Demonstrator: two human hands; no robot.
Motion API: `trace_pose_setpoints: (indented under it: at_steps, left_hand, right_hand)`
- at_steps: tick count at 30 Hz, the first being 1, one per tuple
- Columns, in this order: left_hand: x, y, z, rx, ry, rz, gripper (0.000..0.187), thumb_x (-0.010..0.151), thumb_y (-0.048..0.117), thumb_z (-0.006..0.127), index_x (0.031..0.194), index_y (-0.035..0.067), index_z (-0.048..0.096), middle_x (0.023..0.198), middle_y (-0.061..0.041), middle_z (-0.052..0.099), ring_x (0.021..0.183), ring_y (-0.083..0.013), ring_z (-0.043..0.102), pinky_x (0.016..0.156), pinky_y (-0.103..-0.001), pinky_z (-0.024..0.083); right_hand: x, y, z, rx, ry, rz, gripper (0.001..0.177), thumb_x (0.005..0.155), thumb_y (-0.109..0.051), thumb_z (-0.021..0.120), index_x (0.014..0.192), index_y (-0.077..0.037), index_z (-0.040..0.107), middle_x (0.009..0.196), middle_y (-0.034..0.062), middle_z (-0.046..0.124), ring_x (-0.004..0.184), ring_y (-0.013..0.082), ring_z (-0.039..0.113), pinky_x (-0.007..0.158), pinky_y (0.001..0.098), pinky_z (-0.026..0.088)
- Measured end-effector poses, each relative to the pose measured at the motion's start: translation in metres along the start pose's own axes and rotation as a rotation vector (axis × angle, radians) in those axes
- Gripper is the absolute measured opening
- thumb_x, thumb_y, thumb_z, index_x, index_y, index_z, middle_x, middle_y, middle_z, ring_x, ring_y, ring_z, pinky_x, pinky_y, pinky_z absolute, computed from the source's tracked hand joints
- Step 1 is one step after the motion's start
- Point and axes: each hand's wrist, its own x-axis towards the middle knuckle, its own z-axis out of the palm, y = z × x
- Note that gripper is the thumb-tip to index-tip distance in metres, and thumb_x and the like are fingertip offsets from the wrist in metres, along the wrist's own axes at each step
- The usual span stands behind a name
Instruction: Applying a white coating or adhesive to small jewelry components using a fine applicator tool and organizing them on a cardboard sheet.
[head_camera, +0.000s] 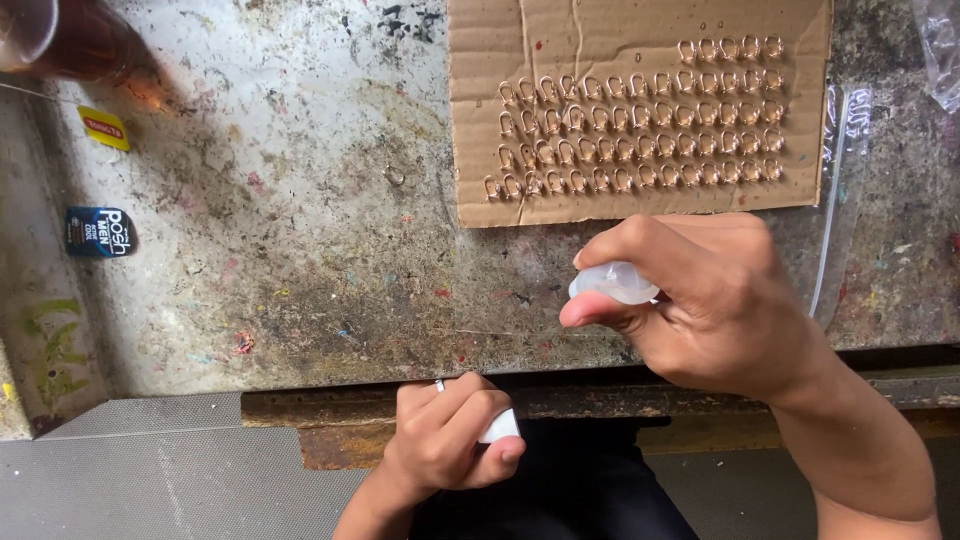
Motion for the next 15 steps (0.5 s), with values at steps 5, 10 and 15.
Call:
trace_pose_setpoints:
  at_steps: [5, 10, 15]
  left_hand:
    - [0.0001, -0.0003, -0.0006, 0.001, -0.002, 0.003, 0.05, 0.108, 0.043, 0.035, 0.084, 0.01, 0.063, 0.072, 0.0, 0.056, 0.046, -0.0142, 0.042, 0.043, -0.028, 0.026]
    - [-0.002, -0.0012, 0.0006, -0.004, 0.004, 0.0, 0.048, 0.108, 0.043, 0.036, 0.085, 0.009, 0.063, 0.072, 0.0, 0.056, 0.047, -0.014, 0.044, 0.042, -0.028, 0.026]
    - [-0.002, -0.0015, 0.0006, 0.0, 0.004, 0.003, 0.048, 0.107, 0.044, 0.037, 0.085, 0.01, 0.063, 0.072, 0.001, 0.056, 0.047, -0.014, 0.042, 0.042, -0.028, 0.026]
  right_hand:
    - [-0.0027, 0.006, 0.0037, -0.056, 0.015, -0.054, 0.033, 0.091, -0.038, 0.071, 0.092, -0.005, 0.066, 0.065, -0.0021, 0.064, 0.046, 0.008, 0.053, 0.039, 0.0247, 0.036]
    - [-0.0023, 0.0039, -0.0015, -0.108, -0.03, -0.023, 0.035, 0.095, -0.038, 0.062, 0.095, -0.004, 0.065, 0.072, 0.0011, 0.067, 0.05, 0.0117, 0.057, 0.042, 0.0267, 0.038]
    - [-0.0039, 0.0069, -0.0026, -0.115, -0.07, -0.019, 0.037, 0.093, -0.039, 0.066, 0.101, -0.003, 0.065, 0.076, 0.0024, 0.067, 0.051, 0.0117, 0.057, 0.042, 0.0266, 0.037]
